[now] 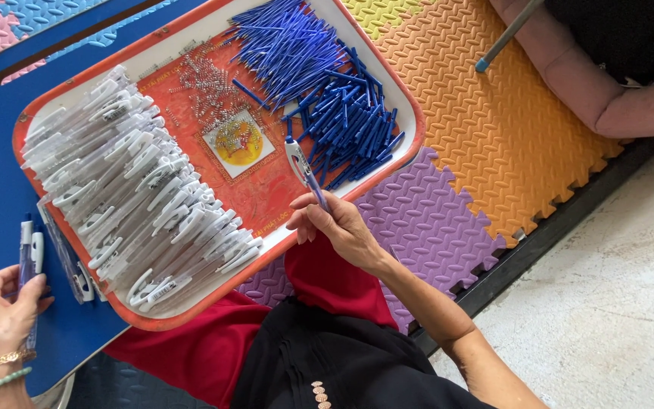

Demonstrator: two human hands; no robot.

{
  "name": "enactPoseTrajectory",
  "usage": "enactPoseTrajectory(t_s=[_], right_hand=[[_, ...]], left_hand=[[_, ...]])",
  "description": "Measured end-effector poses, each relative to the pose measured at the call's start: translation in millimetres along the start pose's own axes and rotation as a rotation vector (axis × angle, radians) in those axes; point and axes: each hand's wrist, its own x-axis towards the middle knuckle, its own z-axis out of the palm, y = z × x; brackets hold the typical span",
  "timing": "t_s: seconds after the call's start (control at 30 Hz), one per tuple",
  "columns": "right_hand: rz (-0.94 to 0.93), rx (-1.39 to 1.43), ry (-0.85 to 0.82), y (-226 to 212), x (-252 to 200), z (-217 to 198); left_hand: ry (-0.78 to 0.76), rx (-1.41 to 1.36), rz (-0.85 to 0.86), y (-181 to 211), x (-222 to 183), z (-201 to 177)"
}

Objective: The person assembles pens by inserting ink cartridges into pen barrels and attaching caps by hand, working over a tray of components.

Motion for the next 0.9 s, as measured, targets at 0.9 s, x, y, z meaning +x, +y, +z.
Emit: enactPoseTrajectory(t_s=[0.9], right_hand=[[-0.165, -0.241, 0.162, -50, 60, 26]], left_hand=[[-0.504, -0.614, 0.079, 290, -59, 44]])
